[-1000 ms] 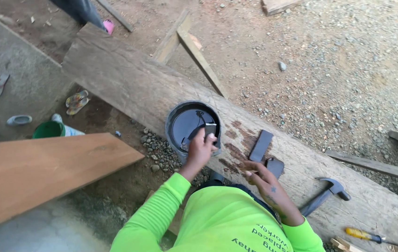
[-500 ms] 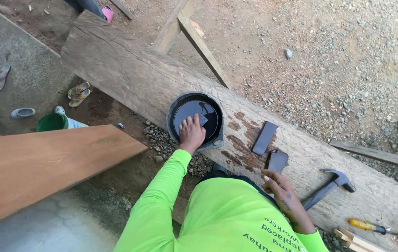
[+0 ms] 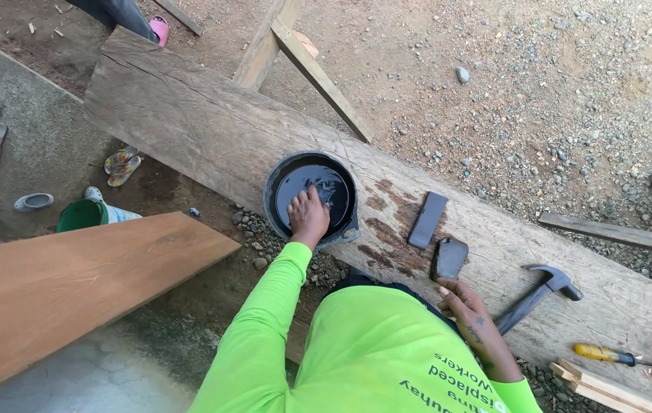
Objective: Checking and inspecting a chisel or small blade while working at a carpentry bench.
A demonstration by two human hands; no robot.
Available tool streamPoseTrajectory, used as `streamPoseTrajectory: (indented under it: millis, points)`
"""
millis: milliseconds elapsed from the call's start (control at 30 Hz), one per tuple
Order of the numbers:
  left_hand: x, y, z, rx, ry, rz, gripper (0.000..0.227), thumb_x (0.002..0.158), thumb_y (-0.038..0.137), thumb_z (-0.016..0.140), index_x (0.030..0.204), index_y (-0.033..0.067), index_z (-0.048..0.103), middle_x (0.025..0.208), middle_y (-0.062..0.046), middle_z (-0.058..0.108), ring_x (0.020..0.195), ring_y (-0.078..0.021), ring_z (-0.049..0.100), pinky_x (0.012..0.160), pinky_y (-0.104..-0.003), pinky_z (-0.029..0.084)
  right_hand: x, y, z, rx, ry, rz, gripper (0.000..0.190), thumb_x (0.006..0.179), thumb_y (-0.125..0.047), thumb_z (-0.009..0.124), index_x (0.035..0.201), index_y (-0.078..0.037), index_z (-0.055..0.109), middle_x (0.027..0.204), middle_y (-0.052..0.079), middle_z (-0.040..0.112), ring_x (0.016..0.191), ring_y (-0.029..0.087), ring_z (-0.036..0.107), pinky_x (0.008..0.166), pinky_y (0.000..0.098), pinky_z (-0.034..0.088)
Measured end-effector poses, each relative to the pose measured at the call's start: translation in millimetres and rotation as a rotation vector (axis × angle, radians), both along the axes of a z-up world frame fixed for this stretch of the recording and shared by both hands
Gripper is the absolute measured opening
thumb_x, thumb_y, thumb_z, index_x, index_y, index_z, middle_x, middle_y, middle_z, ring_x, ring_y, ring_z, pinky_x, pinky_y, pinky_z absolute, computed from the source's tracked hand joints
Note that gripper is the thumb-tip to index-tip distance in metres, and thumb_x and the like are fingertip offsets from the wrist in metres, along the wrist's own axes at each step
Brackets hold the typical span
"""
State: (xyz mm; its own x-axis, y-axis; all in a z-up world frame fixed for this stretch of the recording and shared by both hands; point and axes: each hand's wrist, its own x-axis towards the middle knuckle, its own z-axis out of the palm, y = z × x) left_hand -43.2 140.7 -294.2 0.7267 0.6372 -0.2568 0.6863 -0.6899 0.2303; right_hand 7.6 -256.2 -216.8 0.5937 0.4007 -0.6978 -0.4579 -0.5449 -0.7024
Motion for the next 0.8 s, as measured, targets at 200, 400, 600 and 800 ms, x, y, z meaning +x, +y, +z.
streamPoseTrajectory:
  millis: [200, 400, 600, 800]
  points:
    - [0, 1, -5, -0.009, -0.002, -0.030, 0.068, 0.094, 0.034, 0.068, 0.147, 0.0043, 0.038, 0.131, -0.021, 0.054, 0.123, -0.0383, 0.051, 0.104, -0.049, 0.039, 3, 10, 12, 0.029, 0.003, -0.031, 0.045, 0.100, -0.031, 0.056, 0.135, -0.003, 0.062, 0.102, 0.006, 0.066, 0.092, 0.015, 0.059, 0.084, 0.0303, 0.051]
    - [-1, 3, -7, 0.023, 0.009, -0.070, 0.066, 0.095, 0.034, 0.067, 0.147, 0.0046, 0.039, 0.131, -0.019, 0.055, 0.124, -0.0364, 0.052, 0.106, -0.049, 0.039, 5, 9, 6, 0.073, 0.004, -0.030, 0.045, 0.101, -0.031, 0.058, 0.134, -0.001, 0.063, 0.103, 0.007, 0.065, 0.092, 0.016, 0.058, 0.084, 0.0310, 0.050]
    - [-2, 5, -11, 0.006, -0.006, -0.064, 0.067, 0.094, 0.033, 0.068, 0.147, 0.0045, 0.039, 0.132, -0.019, 0.054, 0.125, -0.0358, 0.052, 0.105, -0.049, 0.040, 6, 5, -10, 0.046, -0.006, 0.008, 0.046, 0.099, -0.031, 0.058, 0.136, -0.006, 0.061, 0.114, 0.006, 0.069, 0.095, 0.016, 0.062, 0.086, 0.0311, 0.052]
    - [-3, 8, -16, 0.004, -0.070, 0.016, 0.066, 0.089, 0.031, 0.073, 0.141, 0.0030, 0.042, 0.132, -0.020, 0.054, 0.127, -0.0372, 0.051, 0.105, -0.050, 0.039, 6, 7, -7, 0.059, -0.027, 0.012, 0.047, 0.100, -0.033, 0.057, 0.137, -0.005, 0.061, 0.114, 0.008, 0.069, 0.094, 0.017, 0.063, 0.086, 0.0320, 0.053]
